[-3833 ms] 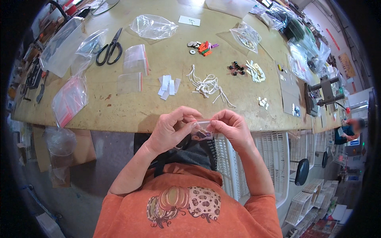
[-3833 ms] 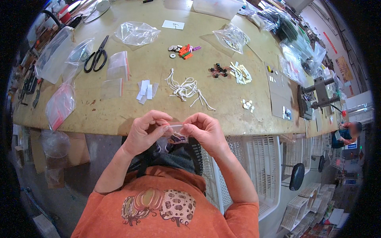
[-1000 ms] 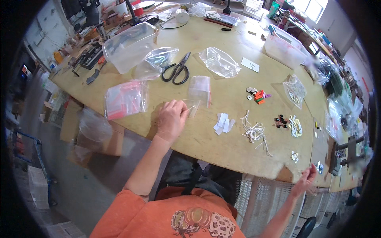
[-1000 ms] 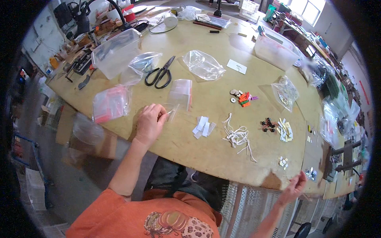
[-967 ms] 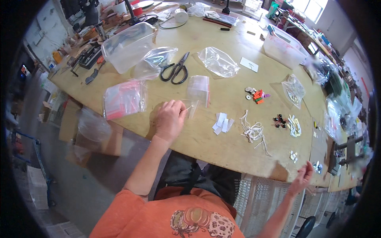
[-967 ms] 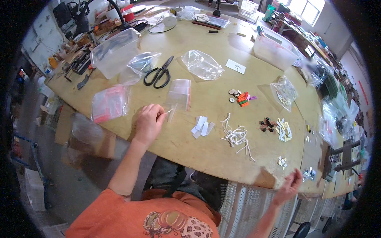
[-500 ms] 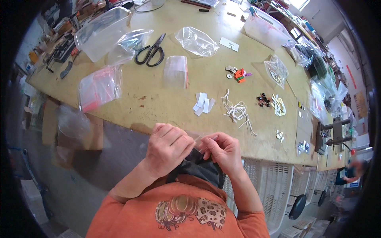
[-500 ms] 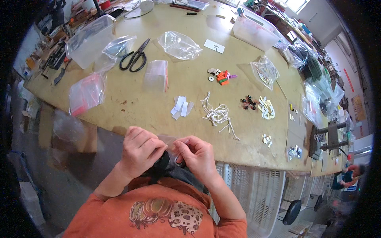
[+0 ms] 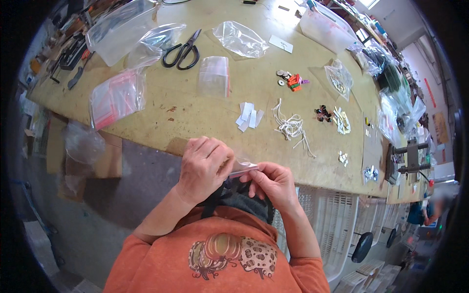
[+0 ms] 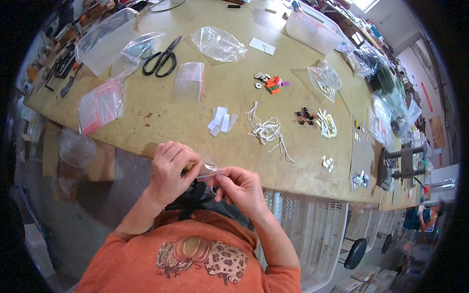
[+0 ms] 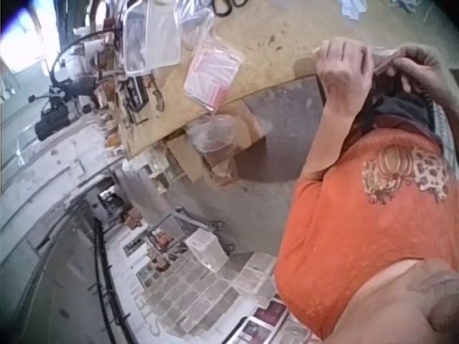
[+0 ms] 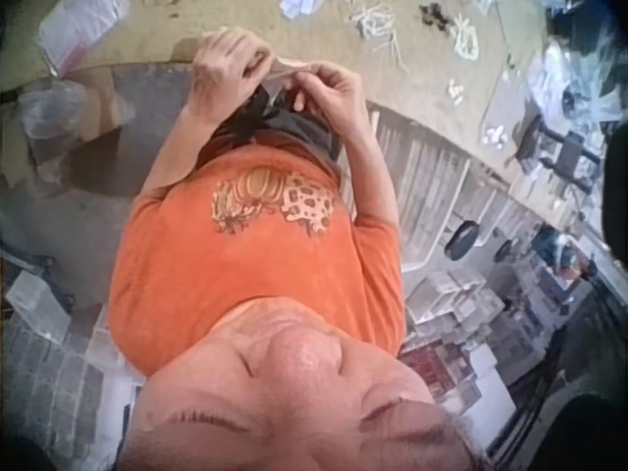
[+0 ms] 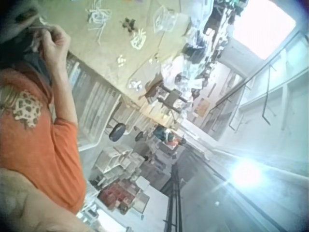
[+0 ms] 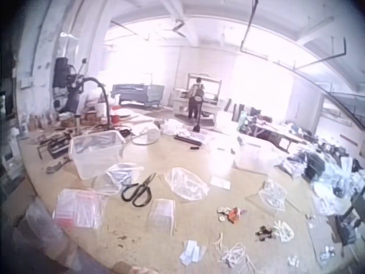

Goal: The person assembles small craft kits by placing white paper labels, white cords, and assorted small plastic pieces into clear zip-top bags. They handle each item one at a time, seal the bags, and repeat the process for multiple kits on a cluttered workbench.

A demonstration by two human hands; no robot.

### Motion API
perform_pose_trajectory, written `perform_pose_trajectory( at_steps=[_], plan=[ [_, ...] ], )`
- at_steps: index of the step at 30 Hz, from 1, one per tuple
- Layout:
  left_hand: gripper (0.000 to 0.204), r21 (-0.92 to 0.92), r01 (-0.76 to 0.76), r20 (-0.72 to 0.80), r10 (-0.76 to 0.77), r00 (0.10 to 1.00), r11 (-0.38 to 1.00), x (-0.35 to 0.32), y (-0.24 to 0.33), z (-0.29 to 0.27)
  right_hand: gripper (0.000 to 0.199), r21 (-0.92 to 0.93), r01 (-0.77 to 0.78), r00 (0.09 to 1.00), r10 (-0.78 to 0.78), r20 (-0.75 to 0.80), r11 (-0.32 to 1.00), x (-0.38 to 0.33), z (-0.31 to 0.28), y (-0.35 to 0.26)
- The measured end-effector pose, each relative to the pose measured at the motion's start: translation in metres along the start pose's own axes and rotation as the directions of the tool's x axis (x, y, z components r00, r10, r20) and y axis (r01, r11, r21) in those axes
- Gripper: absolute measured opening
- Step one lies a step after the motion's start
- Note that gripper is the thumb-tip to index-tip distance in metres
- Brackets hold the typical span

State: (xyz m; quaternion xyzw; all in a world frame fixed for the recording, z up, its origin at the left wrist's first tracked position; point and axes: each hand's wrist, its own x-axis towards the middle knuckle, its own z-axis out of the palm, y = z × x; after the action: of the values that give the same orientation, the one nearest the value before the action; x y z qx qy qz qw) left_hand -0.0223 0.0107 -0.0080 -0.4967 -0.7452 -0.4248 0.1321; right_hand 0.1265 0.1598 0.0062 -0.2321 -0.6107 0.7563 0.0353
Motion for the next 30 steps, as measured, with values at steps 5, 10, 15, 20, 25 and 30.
perform_pose_trajectory(
  at_steps=[5, 10, 15, 20, 25, 30],
  plan=[
    [0.026, -0.466, 0.220, 0.197, -0.142, 0.970, 0.857, -0.003, 0.015, -0.004, 0.013, -0.012, 0.066, 0.996, -0.067, -0.057, 0.998, 0.000, 0.002, 0.005],
    [0.019, -0.467, 0.325, 0.307, -0.193, 0.932, 0.823, -0.005, 0.023, 0.002, 0.014, -0.035, 0.095, 0.992, -0.097, -0.080, 0.995, -0.003, 0.003, 0.004],
    [0.010, -0.512, 0.415, 0.342, -0.264, 0.902, 0.752, -0.005, 0.024, 0.002, 0.016, 0.013, -0.007, 0.999, 0.008, -0.049, 1.000, -0.005, -0.001, -0.001],
    [0.012, -0.251, 0.166, 0.166, -0.126, 0.978, 0.954, -0.007, 0.023, 0.010, 0.017, -0.113, -0.040, 0.996, 0.031, -0.080, 0.993, -0.001, 0.001, 0.000],
    [0.015, -0.150, 0.099, 0.060, -0.091, 0.994, 0.984, -0.006, 0.021, 0.014, 0.017, -0.174, -0.023, 0.997, 0.008, -0.083, 0.985, 0.000, 0.000, 0.004],
    [0.014, -0.089, -0.097, 0.213, 0.114, 0.970, 0.991, -0.004, 0.021, 0.001, 0.019, 0.011, -0.100, 0.994, 0.101, -0.048, 0.995, 0.002, 0.000, -0.004]
  ],
)
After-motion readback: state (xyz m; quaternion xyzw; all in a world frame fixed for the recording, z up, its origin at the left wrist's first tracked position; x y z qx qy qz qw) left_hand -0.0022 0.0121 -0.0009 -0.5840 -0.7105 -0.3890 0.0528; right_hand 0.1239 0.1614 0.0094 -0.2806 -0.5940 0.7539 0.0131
